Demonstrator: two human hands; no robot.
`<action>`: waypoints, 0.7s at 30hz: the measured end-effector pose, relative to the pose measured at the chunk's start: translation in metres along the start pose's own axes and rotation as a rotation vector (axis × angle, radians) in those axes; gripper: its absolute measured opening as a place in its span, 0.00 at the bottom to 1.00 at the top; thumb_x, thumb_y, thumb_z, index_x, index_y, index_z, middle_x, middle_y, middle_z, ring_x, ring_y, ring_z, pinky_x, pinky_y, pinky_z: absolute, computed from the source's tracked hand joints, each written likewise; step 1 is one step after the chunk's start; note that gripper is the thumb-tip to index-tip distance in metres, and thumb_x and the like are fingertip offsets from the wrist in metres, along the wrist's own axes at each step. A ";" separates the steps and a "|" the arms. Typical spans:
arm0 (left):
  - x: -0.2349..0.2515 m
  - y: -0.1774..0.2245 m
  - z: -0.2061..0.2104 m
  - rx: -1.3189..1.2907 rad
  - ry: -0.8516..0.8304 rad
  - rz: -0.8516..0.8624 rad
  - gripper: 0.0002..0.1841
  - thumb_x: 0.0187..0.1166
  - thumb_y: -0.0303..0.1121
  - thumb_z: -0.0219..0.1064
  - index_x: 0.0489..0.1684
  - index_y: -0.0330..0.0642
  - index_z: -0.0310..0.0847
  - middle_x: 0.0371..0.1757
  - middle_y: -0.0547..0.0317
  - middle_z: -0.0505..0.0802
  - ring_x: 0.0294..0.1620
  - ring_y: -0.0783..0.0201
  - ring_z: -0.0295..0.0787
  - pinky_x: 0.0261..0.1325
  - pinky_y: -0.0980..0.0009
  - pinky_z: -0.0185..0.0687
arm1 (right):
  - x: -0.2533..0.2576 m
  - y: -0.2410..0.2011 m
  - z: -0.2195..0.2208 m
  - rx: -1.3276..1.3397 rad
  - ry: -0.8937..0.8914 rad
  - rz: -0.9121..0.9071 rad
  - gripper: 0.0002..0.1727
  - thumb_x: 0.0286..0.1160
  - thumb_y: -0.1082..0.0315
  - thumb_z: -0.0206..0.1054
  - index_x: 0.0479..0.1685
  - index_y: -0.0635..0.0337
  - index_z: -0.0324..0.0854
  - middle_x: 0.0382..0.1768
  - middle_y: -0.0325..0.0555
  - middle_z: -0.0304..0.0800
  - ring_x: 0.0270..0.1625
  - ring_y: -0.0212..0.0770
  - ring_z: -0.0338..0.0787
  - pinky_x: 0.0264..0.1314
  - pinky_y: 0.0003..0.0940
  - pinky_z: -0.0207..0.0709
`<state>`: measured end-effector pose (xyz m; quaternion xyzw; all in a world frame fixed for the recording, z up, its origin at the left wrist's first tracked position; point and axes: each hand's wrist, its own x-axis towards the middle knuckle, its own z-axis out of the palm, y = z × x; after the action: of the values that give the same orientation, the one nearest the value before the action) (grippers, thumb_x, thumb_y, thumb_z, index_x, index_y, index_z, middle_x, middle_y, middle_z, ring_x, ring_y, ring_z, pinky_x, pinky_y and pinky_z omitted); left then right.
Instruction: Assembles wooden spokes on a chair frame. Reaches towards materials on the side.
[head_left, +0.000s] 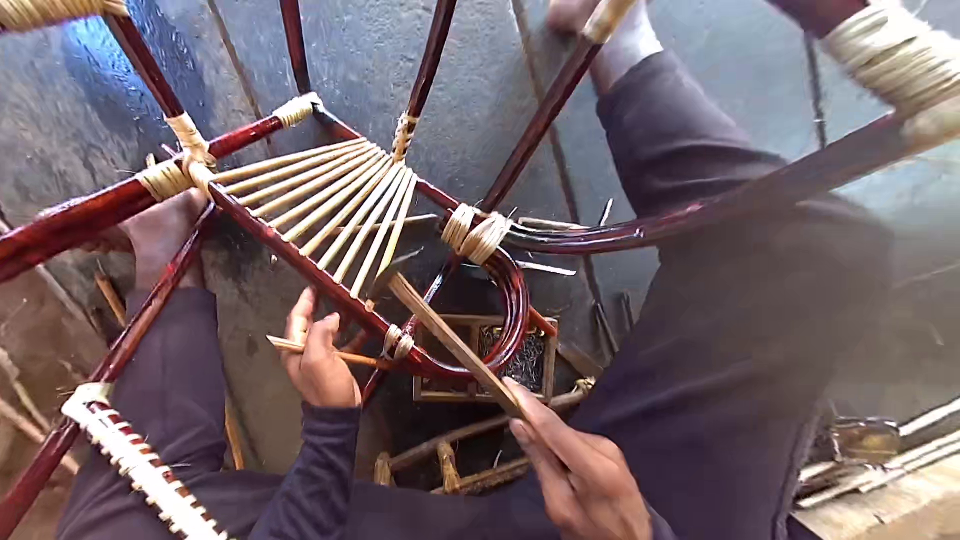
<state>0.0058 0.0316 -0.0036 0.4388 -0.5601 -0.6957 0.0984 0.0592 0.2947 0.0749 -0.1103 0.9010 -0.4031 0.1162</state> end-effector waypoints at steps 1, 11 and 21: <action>0.003 0.000 0.002 0.001 0.006 -0.005 0.25 0.83 0.29 0.53 0.80 0.43 0.73 0.74 0.49 0.84 0.57 0.48 0.93 0.51 0.45 0.93 | 0.008 -0.007 -0.008 0.059 0.036 -0.005 0.22 0.91 0.60 0.58 0.79 0.54 0.79 0.34 0.43 0.95 0.27 0.33 0.90 0.28 0.32 0.86; 0.000 -0.005 -0.005 0.063 0.041 0.031 0.24 0.78 0.30 0.56 0.74 0.38 0.79 0.73 0.49 0.86 0.57 0.53 0.92 0.56 0.50 0.90 | 0.010 -0.025 -0.020 0.062 0.096 -0.048 0.21 0.92 0.58 0.56 0.80 0.46 0.74 0.33 0.41 0.89 0.28 0.32 0.87 0.29 0.31 0.84; 0.005 -0.002 0.002 0.065 0.032 0.036 0.21 0.86 0.33 0.61 0.76 0.38 0.77 0.69 0.50 0.88 0.63 0.57 0.90 0.63 0.55 0.89 | 0.020 -0.020 -0.046 0.055 0.136 -0.063 0.23 0.93 0.55 0.54 0.84 0.39 0.71 0.29 0.40 0.87 0.24 0.32 0.84 0.24 0.30 0.81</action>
<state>0.0023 0.0300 -0.0081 0.4428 -0.5884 -0.6682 0.1057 0.0286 0.3075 0.1175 -0.1078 0.8915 -0.4377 0.0450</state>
